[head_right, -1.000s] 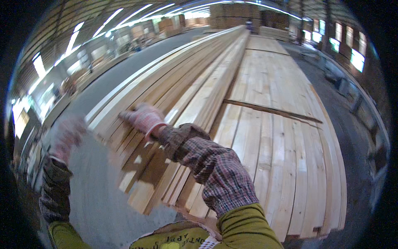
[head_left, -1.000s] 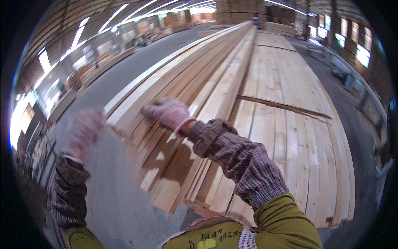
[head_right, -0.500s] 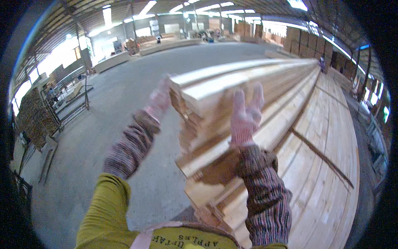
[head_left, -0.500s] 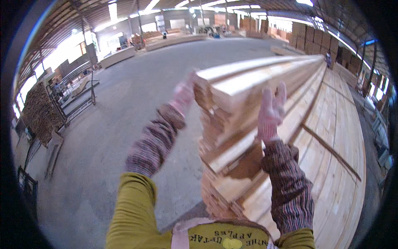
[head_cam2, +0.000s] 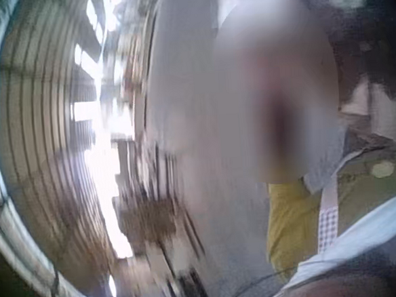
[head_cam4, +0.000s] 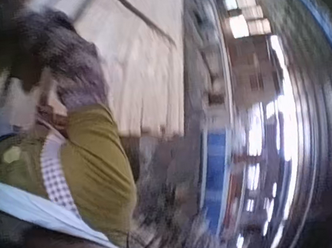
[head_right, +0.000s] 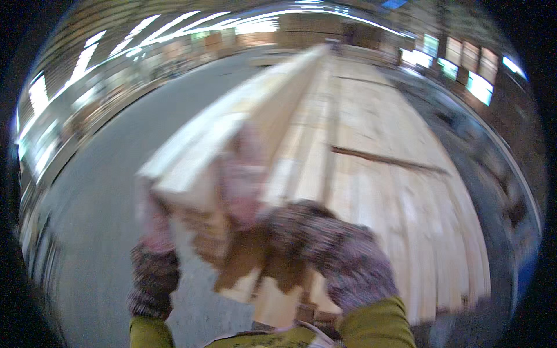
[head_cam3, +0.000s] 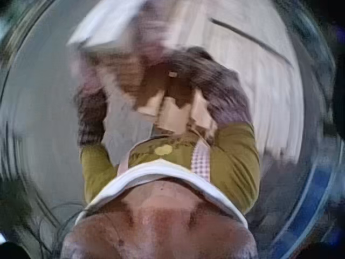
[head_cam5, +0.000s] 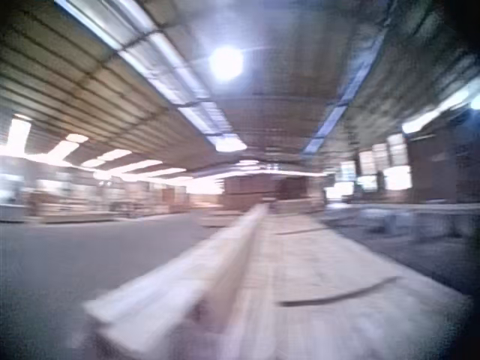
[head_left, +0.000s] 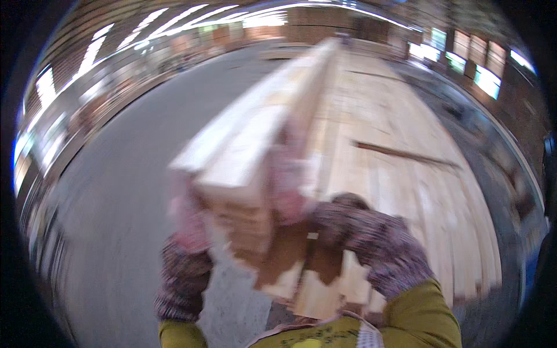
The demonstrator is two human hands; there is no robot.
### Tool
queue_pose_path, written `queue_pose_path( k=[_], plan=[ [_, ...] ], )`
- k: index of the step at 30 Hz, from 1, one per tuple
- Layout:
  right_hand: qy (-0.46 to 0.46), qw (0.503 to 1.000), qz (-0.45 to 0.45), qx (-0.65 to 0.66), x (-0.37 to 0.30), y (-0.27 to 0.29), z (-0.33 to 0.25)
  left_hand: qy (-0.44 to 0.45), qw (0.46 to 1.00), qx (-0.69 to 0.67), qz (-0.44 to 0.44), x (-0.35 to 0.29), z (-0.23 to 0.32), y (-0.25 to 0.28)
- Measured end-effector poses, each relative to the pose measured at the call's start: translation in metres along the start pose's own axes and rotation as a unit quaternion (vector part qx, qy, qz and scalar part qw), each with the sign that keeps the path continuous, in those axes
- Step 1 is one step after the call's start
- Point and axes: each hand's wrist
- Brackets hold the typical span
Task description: The person picks up long wooden planks from a pile and stacks them onto a growing stack in a workshop. They handle the planks by hand, aligning them carefully as they build the stack higher.
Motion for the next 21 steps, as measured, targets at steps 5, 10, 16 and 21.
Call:
queue_pose_path(
  k=[5, 10, 16, 21],
  plan=[
    [-0.012, 0.992, -0.05, -0.118, 0.005, 0.013, -0.03, -0.075, 0.994, -0.069, -0.028, 0.013, 0.013, 0.0],
    [-0.147, 0.922, -0.272, -0.234, -0.007, 0.068, -0.107, -0.049, 0.996, -0.052, -0.046, 0.034, 0.01, 0.022],
    [-0.063, 0.863, -0.413, -0.284, -0.124, 0.166, -0.187, 0.025, 0.997, -0.014, -0.077, 0.025, 0.013, 0.012],
    [0.135, 0.865, -0.381, -0.297, -0.21, 0.169, -0.23, -0.002, 0.998, -0.066, -0.019, 0.032, 0.004, -0.003]
  ],
)
Point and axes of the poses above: each hand's wrist, its own x-axis towards the middle knuckle, its own y-axis out of the back of the hand, z = x × y
